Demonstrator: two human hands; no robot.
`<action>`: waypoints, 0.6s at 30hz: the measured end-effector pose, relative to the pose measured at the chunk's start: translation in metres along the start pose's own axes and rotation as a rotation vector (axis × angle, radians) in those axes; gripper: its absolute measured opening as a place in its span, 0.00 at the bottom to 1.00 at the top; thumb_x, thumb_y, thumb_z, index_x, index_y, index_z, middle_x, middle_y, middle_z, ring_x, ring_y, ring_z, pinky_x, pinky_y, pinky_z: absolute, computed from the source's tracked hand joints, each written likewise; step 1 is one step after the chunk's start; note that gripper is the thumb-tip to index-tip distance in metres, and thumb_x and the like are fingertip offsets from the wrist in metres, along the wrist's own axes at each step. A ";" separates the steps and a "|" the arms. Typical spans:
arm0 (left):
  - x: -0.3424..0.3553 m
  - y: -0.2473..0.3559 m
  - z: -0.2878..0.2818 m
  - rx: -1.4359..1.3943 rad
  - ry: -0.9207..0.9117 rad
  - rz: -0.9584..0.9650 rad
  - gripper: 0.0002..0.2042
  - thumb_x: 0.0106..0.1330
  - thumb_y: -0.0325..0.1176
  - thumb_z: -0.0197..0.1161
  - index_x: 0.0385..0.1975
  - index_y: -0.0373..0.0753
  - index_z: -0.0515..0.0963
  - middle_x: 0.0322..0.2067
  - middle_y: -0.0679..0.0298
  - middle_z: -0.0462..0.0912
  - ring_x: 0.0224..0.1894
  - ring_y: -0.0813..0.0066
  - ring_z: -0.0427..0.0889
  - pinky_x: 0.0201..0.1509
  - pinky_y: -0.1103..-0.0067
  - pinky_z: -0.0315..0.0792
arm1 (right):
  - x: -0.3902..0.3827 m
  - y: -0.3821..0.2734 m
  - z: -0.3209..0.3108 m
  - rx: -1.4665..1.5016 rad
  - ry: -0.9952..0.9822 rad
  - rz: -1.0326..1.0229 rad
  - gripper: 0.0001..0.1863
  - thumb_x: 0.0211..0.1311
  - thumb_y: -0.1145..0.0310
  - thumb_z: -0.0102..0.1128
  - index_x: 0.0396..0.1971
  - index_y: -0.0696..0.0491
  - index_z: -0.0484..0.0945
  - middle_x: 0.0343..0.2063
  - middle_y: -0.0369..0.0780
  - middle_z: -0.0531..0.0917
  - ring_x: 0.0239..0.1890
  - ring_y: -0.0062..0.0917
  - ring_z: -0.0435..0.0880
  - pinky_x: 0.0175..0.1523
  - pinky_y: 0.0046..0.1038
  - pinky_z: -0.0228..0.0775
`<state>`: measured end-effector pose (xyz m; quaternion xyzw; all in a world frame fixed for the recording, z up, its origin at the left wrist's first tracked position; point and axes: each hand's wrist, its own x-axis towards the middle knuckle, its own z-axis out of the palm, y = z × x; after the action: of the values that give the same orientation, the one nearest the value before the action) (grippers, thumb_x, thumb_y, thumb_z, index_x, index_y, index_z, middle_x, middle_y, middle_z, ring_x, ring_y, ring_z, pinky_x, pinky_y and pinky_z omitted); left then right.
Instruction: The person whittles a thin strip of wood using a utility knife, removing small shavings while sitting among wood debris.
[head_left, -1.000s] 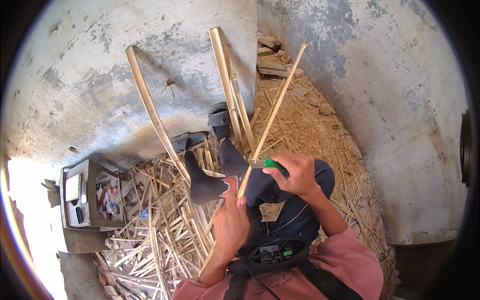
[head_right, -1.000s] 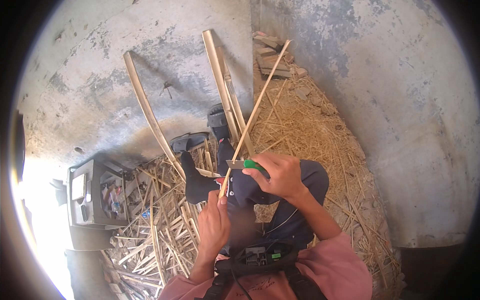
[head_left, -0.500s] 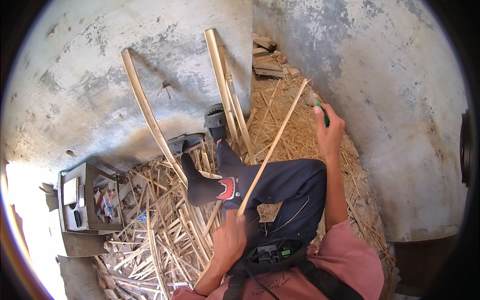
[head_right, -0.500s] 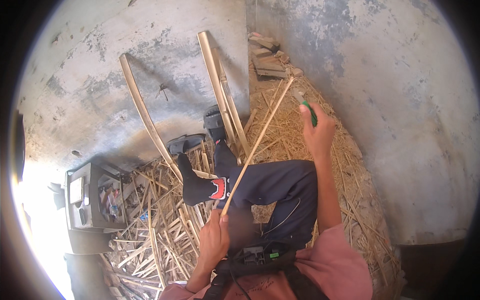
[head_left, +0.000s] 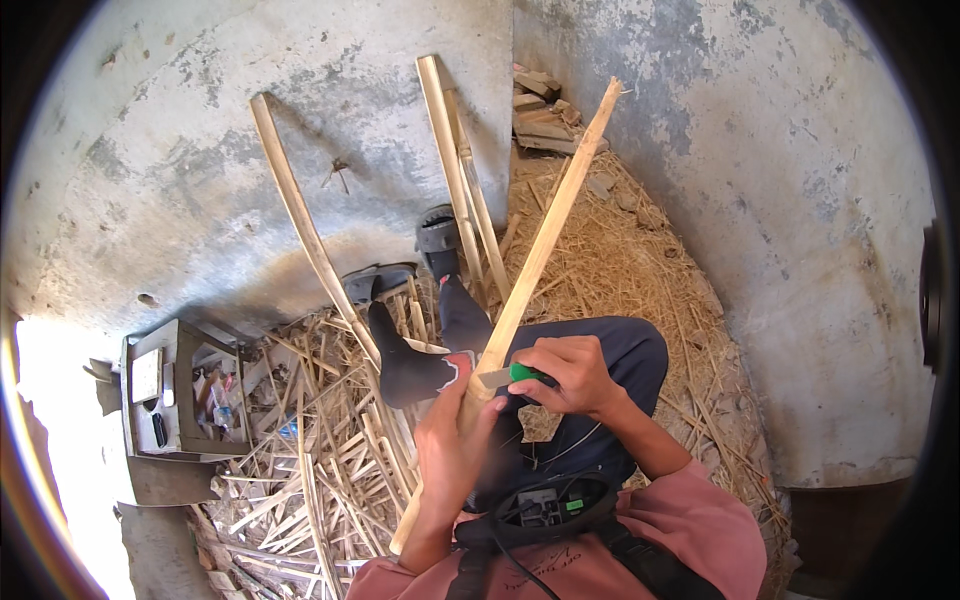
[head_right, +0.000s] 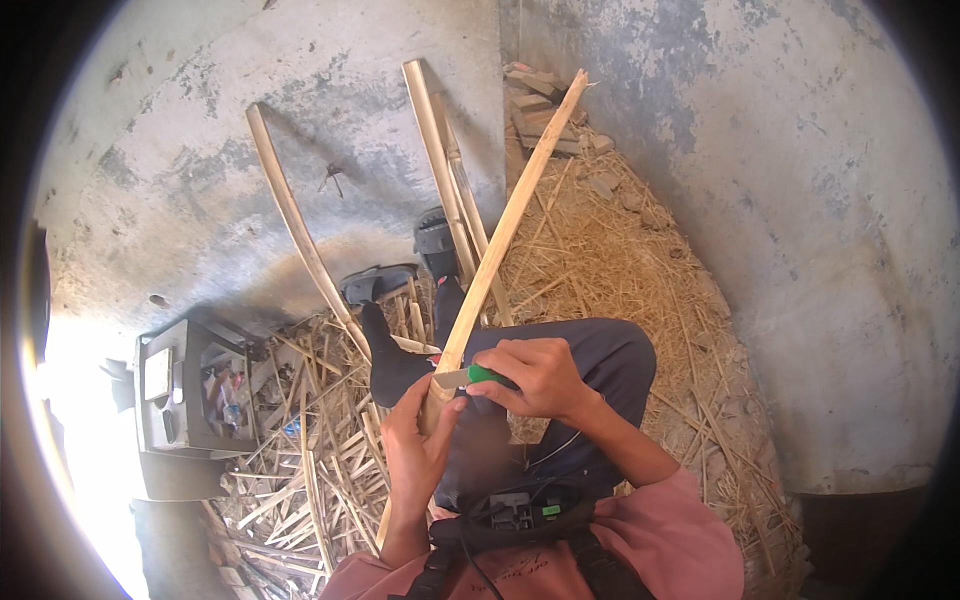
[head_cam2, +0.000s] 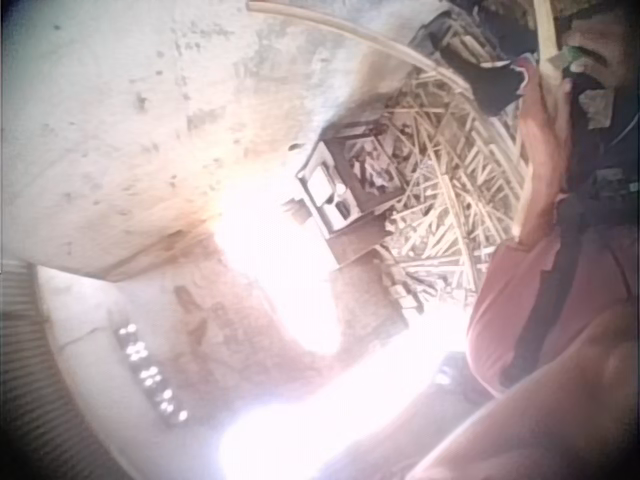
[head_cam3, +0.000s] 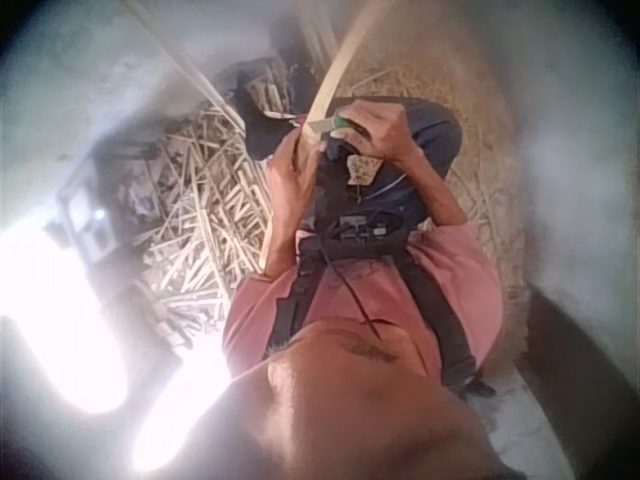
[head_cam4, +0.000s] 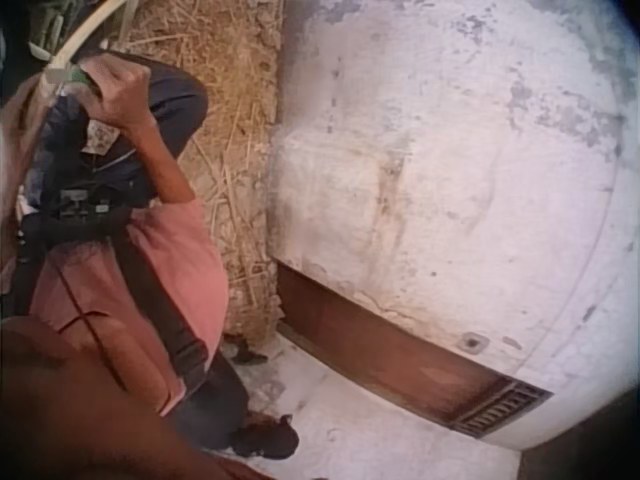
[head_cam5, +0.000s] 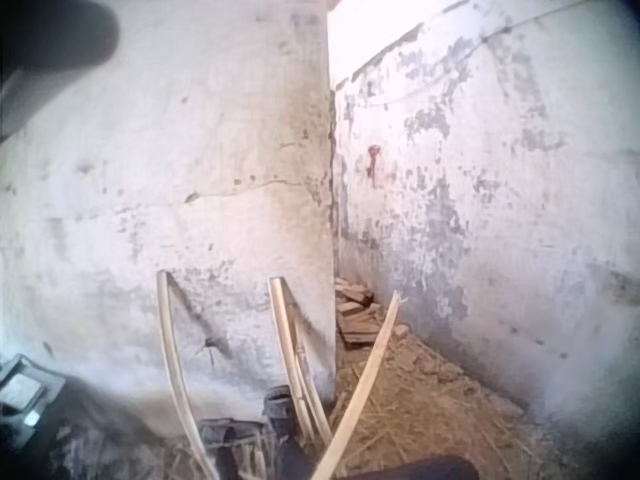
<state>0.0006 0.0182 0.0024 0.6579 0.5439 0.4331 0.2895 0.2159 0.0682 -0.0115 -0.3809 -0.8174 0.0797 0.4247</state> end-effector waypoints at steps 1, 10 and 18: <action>0.000 0.002 0.000 0.002 0.001 0.002 0.20 0.68 0.31 0.76 0.56 0.28 0.82 0.39 0.48 0.89 0.39 0.61 0.89 0.45 0.71 0.79 | 0.000 0.000 0.000 -0.009 -0.011 -0.011 0.17 0.62 0.53 0.78 0.37 0.52 0.86 0.24 0.35 0.82 0.21 0.31 0.83 0.27 0.32 0.73; 0.000 0.008 -0.002 0.005 0.001 0.018 0.22 0.67 0.29 0.76 0.58 0.26 0.82 0.36 0.47 0.88 0.35 0.63 0.88 0.42 0.72 0.78 | 0.007 -0.005 -0.006 -0.073 0.027 -0.024 0.17 0.61 0.53 0.78 0.35 0.51 0.87 0.22 0.35 0.82 0.20 0.31 0.83 0.26 0.32 0.72; -0.010 0.003 -0.001 -0.012 -0.025 -0.035 0.21 0.66 0.30 0.76 0.57 0.29 0.82 0.33 0.46 0.85 0.34 0.49 0.85 0.41 0.66 0.77 | 0.013 0.031 -0.021 -0.104 0.222 0.104 0.17 0.67 0.54 0.74 0.37 0.56 0.88 0.28 0.42 0.89 0.25 0.31 0.88 0.30 0.32 0.78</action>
<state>0.0007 0.0079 0.0030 0.6518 0.5491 0.4228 0.3079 0.2448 0.0946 -0.0044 -0.4508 -0.7475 0.0166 0.4876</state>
